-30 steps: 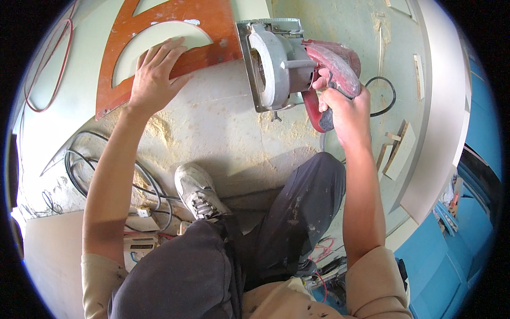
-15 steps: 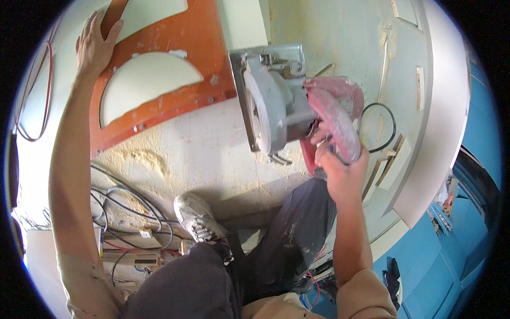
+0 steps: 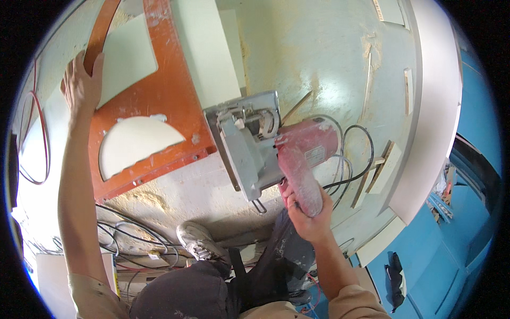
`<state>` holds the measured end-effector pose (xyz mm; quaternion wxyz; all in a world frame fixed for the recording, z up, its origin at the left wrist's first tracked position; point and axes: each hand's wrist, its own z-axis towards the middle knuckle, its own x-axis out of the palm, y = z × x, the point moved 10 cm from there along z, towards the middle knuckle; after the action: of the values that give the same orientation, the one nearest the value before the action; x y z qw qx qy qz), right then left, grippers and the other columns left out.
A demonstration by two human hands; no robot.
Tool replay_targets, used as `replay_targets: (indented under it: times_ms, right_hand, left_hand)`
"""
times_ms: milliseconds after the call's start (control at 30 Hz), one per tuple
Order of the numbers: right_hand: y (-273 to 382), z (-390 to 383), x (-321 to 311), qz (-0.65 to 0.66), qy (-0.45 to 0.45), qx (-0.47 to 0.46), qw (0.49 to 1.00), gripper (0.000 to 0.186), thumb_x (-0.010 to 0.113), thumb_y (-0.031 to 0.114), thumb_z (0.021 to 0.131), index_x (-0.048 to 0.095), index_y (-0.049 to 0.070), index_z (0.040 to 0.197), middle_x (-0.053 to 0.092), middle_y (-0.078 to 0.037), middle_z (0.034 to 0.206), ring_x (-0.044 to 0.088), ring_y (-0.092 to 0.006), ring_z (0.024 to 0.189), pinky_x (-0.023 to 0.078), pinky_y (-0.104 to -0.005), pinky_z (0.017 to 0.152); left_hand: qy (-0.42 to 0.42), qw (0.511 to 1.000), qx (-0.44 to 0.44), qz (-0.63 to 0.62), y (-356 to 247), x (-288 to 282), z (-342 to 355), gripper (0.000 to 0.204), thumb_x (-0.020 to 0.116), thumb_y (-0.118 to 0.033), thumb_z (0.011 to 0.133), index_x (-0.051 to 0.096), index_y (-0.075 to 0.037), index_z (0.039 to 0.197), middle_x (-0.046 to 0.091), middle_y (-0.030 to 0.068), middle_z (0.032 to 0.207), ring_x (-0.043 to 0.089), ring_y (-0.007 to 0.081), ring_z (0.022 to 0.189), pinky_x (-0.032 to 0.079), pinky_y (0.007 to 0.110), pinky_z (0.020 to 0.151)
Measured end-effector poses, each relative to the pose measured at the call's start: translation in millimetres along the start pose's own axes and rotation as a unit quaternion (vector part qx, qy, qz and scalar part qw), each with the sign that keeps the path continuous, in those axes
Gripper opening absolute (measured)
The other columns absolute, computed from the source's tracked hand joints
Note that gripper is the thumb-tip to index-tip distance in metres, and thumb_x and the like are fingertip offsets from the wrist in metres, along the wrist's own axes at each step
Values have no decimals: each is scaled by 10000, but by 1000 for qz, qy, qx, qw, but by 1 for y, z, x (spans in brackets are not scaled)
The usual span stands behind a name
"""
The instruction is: The person measures and marks a white board with a tape measure and pencil, then uses a circular saw to cut the board. They repeat the process with another piece of wood, measuring, marking, and cutting it.
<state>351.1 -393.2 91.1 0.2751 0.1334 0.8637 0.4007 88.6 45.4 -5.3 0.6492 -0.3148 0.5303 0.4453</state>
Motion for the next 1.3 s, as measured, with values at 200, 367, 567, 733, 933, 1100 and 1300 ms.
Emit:
replay_targets:
  times_ms: [200, 367, 567, 733, 933, 1100, 1300]
  right_hand:
    - [-17, -19, 1, 14, 21, 32, 999, 137, 602, -73, 796, 595, -19, 922, 611, -46, 883, 575, -104, 775, 495, -268, 731]
    - [-42, -35, 2, 48, 45, 51, 997, 306, 634, -3, 722, 590, -8, 1024, 623, -43, 896, 566, -98, 793, 469, -246, 726]
    - [-29, -33, 5, 6, 61, 40, 997, 275, 666, 14, 727, 600, 5, 994, 631, -66, 866, 591, -124, 753, 480, -263, 708]
    - [-28, -33, 3, -20, 47, 19, 999, 285, 680, 19, 718, 604, 6, 992, 632, -105, 859, 622, -189, 736, 491, -290, 700]
    - [-31, -36, 1, -21, 48, 28, 998, 311, 682, 36, 698, 602, 9, 997, 620, -126, 854, 632, -254, 739, 493, -319, 694]
    - [-39, -45, -1, -19, 66, 48, 996, 328, 684, 52, 680, 593, 9, 991, 598, -137, 827, 618, -294, 718, 487, -332, 677]
    - [-36, -57, -3, -37, 49, 21, 998, 211, 643, -8, 688, 613, 5, 896, 617, -93, 783, 634, -213, 681, 491, -292, 642]
  left_hand:
    - [30, 999, 4, -27, -13, -9, 0, 615, 502, -531, 925, 479, -88, 1351, 504, 146, 1324, 419, 288, 1295, 262, 475, 1101]
    - [37, 997, 52, -32, -22, -1, 4, 575, 495, -491, 940, 496, -49, 1309, 517, 156, 1274, 436, 302, 1262, 261, 478, 1095]
    - [89, 994, 52, -24, -30, 6, 14, 566, 465, -487, 957, 501, -22, 1278, 537, 162, 1236, 452, 311, 1214, 268, 477, 1079]
    - [103, 993, 55, -24, -25, 17, 17, 578, 460, -491, 958, 502, -2, 1262, 550, 175, 1199, 473, 323, 1176, 269, 481, 1072]
    - [66, 994, 57, -64, -26, 12, 18, 579, 469, -512, 944, 534, -7, 1220, 571, 178, 1173, 492, 327, 1155, 272, 468, 1070]
    - [70, 993, 53, -82, -21, 14, 19, 560, 493, -504, 930, 549, -24, 1212, 594, 172, 1144, 505, 326, 1140, 289, 456, 1052]
    - [50, 990, 48, -126, -31, 1, 22, 523, 528, -479, 915, 554, -47, 1209, 617, 173, 1096, 546, 337, 1071, 327, 457, 1012]
